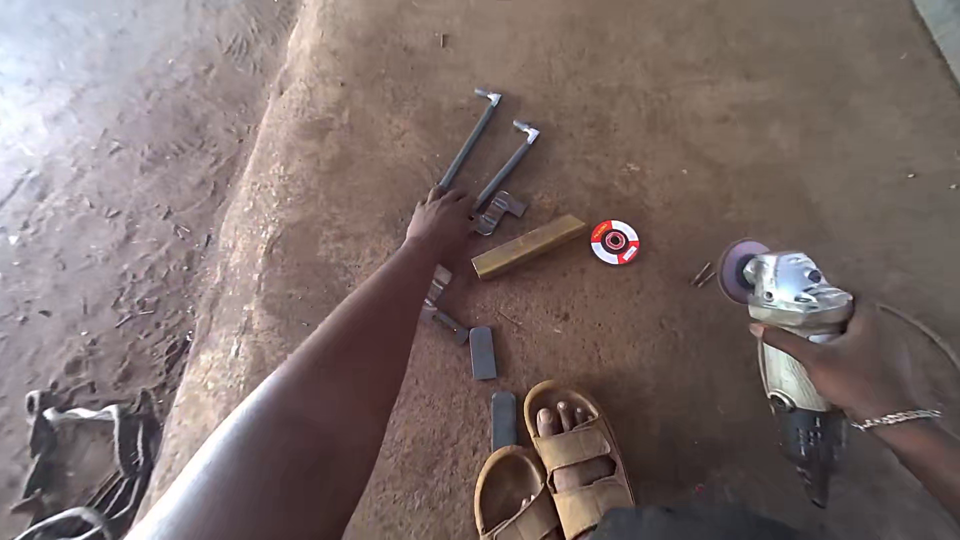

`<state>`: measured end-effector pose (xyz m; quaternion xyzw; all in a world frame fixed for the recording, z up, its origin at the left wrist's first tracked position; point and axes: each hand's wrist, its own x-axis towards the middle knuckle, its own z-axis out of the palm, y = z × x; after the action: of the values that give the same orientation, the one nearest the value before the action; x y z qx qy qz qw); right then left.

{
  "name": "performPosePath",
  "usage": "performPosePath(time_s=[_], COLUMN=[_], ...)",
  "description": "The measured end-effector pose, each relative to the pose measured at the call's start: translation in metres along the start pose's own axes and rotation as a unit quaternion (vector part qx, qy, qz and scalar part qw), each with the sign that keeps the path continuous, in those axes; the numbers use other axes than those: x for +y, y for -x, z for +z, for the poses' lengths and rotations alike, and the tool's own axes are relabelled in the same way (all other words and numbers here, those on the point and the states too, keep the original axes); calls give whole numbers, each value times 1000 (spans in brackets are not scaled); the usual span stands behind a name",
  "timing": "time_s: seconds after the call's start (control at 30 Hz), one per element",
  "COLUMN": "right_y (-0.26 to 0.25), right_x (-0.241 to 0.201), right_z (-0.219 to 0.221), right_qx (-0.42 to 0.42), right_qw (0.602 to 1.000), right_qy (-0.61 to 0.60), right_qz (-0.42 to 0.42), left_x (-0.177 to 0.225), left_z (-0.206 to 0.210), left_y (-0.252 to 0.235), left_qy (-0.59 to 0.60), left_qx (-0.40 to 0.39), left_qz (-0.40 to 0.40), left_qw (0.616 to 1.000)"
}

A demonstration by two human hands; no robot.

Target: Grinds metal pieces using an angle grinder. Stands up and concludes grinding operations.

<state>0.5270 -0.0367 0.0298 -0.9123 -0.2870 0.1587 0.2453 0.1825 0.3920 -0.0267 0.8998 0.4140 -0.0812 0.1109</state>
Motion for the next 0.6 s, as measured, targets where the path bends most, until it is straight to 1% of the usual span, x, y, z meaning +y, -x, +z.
performPosePath(time_s=[0.07, 0.13, 0.2, 0.23, 0.27, 0.3, 0.33, 0.37, 0.4, 0.43, 0.47, 0.53, 0.57, 0.6], right_y=[1, 2, -2, -3, -5, -9, -14, -16, -19, -19, -20, -18, -15, -10], right_x=[2, 6, 15, 16, 18, 21, 22, 21, 18, 12, 3, -18, -29, -41], right_z=[-7, -13, -18, -20, -21, -22, -23, -24, -25, -27, -31, -47, -57, -70], right_qx=[-1, 3, 7, 5, 4, 7, 9, 13, 21, 34, 46, 72, 87, 100], right_qw=[1000, 999, 998, 998, 998, 998, 998, 999, 999, 999, 998, 995, 991, 987], right_qy=[2, 28, 50, 47, 42, 37, 30, 16, -2, -20, -40, -75, -98, -121], right_qz=[16, 25, 33, 39, 45, 47, 48, 44, 32, 19, 10, -5, -15, -36], left_x=[-9, -12, -10, -6, 2, 13, 26, 38, 50, 64, 81, 119, 134, 147], left_z=[7, 10, 8, 7, 2, -6, -16, -23, -24, -22, -18, -5, 3, 10], left_y=[-10, -10, 1, 11, 26, 44, 65, 89, 116, 145, 175, 228, 246, 260], left_qy=[-49, -105, -123, -100, -52, 14, 92, 186, 288, 391, 494, 676, 733, 763], left_qx=[-19, -16, 17, 42, 69, 96, 110, 120, 127, 122, 111, 72, 52, 34], left_qz=[23, 60, 90, 85, 52, -11, -92, -161, -206, -232, -249, -286, -302, -309], left_qw=[998, 993, 988, 991, 995, 995, 985, 962, 927, 882, 825, 675, 608, 567])
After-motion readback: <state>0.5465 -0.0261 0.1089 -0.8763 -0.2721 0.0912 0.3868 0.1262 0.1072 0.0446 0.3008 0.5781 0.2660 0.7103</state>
